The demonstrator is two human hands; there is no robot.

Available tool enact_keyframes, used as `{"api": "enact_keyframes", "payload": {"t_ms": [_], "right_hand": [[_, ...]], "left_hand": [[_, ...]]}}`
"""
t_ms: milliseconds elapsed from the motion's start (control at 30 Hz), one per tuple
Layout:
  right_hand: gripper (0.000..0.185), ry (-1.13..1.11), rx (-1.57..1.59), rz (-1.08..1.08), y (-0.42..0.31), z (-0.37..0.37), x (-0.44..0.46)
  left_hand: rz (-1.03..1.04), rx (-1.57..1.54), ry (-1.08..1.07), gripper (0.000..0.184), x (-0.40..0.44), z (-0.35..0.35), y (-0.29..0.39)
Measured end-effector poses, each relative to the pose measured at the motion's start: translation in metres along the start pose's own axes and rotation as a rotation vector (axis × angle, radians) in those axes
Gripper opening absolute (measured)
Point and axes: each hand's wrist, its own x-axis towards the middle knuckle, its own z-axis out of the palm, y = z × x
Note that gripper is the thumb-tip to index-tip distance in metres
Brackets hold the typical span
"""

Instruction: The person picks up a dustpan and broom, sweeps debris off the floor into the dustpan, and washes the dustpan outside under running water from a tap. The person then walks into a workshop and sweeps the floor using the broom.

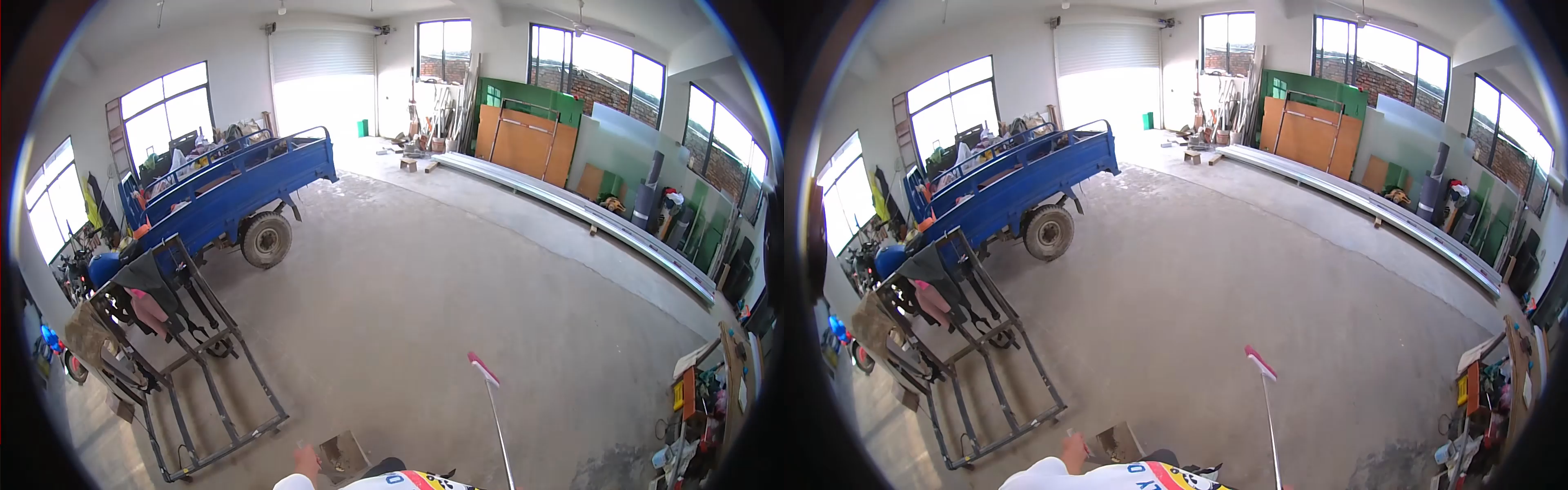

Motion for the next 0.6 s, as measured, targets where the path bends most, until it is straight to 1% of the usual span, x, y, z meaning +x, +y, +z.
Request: {"api": "enact_keyframes", "payload": {"t_ms": [100, 167, 200, 300, 367, 400, 433, 467, 500, 600], "right_hand": [[0.032, -0.09, 0.159, -0.081, -0.056, -0.028, 0.126], [0.031, -0.158, 0.296, -0.098, -0.085, -0.031, 0.218], [0.032, -0.238, 0.316, -0.072, -0.135, -0.041, 0.241], [0.032, -0.265, 0.308, -0.037, -0.23, -0.045, 0.311], [0.03, -0.278, 0.301, -0.012, -0.284, -0.056, 0.356], [0.029, -0.27, 0.282, -0.013, -0.315, -0.064, 0.379], [0.028, -0.254, 0.247, -0.007, -0.341, -0.074, 0.394], [0.027, -0.229, 0.198, -0.004, -0.368, -0.087, 0.405], [0.026, -0.195, 0.138, -0.01, -0.398, -0.1, 0.416], [0.024, -0.118, -0.002, -0.002, -0.475, -0.13, 0.438]], "left_hand": [[-0.017, 0.016, 0.04, 0.015, -0.014, 0.087, 0.025], [-0.05, 0.08, 0.135, 0.017, -0.025, 0.13, 0.03], [-0.058, 0.109, 0.178, 0.019, -0.02, 0.158, 0.036], [-0.057, -0.041, 0.156, 0.018, 0.027, 0.226, 0.033], [-0.023, -0.024, 0.132, 0.018, 0.068, 0.262, 0.02], [0.004, -0.028, 0.106, 0.018, 0.08, 0.3, 0.041], [-0.018, -0.016, 0.143, 0.018, 0.086, 0.332, 0.054], [-0.052, 0.002, 0.184, 0.018, 0.041, 0.371, 0.093], [-0.076, 0.007, 0.218, 0.018, 0.018, 0.413, 0.13], [-0.148, -0.091, 0.122, 0.01, 0.061, 0.492, 0.146]]}}
